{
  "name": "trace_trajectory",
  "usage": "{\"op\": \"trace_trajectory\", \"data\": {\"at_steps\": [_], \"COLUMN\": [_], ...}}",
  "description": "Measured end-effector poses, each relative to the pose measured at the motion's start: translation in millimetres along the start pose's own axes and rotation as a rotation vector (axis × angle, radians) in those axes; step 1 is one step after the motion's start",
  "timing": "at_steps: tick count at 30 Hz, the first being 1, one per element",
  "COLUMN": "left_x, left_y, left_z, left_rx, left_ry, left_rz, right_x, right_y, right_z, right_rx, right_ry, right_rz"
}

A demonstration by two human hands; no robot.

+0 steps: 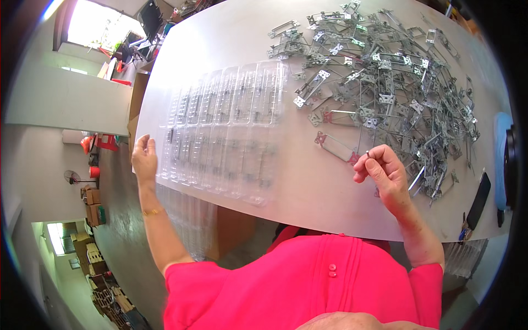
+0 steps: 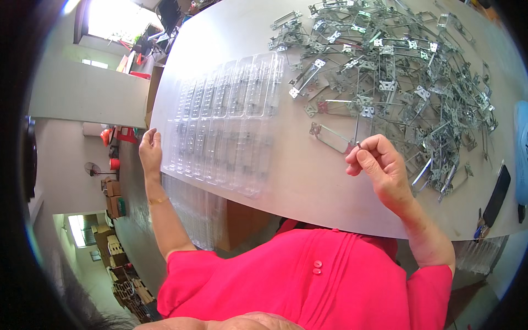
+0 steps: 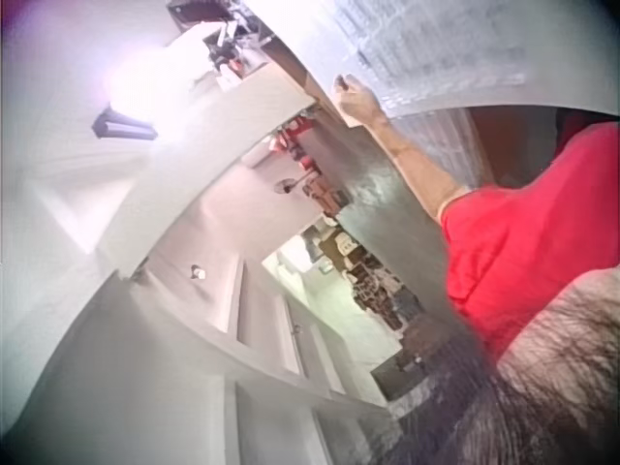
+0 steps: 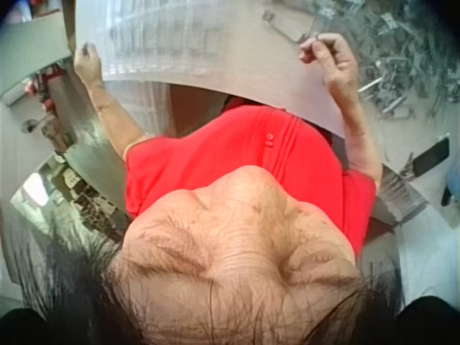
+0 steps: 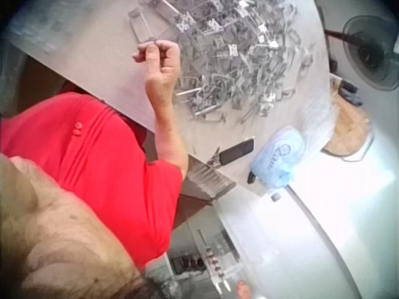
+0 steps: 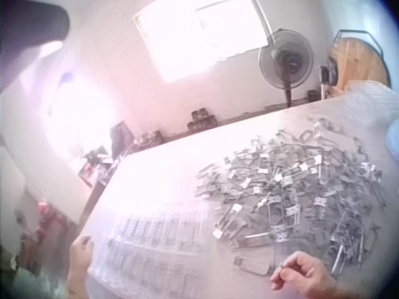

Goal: The person assembles metal bracket components and pins by hand, then places the assembled pieces into a plastic tray.

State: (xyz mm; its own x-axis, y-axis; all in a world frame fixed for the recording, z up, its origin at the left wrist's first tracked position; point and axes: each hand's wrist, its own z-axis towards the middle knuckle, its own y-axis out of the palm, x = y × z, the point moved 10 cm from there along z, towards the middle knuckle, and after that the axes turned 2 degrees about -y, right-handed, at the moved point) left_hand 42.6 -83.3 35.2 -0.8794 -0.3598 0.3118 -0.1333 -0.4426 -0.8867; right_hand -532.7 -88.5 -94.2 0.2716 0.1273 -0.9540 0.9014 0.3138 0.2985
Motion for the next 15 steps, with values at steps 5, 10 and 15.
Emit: {"op": "trace_trajectory", "data": {"at_steps": [5,10,15], "left_x": [200.3,286.6,278.1], "left_y": [-0.8,36.3,62.7], "left_z": [-129.0,-197.8,-193.3], "left_rx": [-0.015,-0.069,-0.057], "left_ry": [0.317,0.579,0.537], "left_rz": [-0.161,-0.054,0.001], "right_x": [2.1,0.2,0.4], "right_y": [-3.2,-2.8,2.0], "right_z": [-12.9,-18.2,-21.0], "right_rx": [0.0,-0.024,-0.037], "right_ry": [-0.005,0.016,0.04], "right_rz": [0.024,0.058,0.06]}}
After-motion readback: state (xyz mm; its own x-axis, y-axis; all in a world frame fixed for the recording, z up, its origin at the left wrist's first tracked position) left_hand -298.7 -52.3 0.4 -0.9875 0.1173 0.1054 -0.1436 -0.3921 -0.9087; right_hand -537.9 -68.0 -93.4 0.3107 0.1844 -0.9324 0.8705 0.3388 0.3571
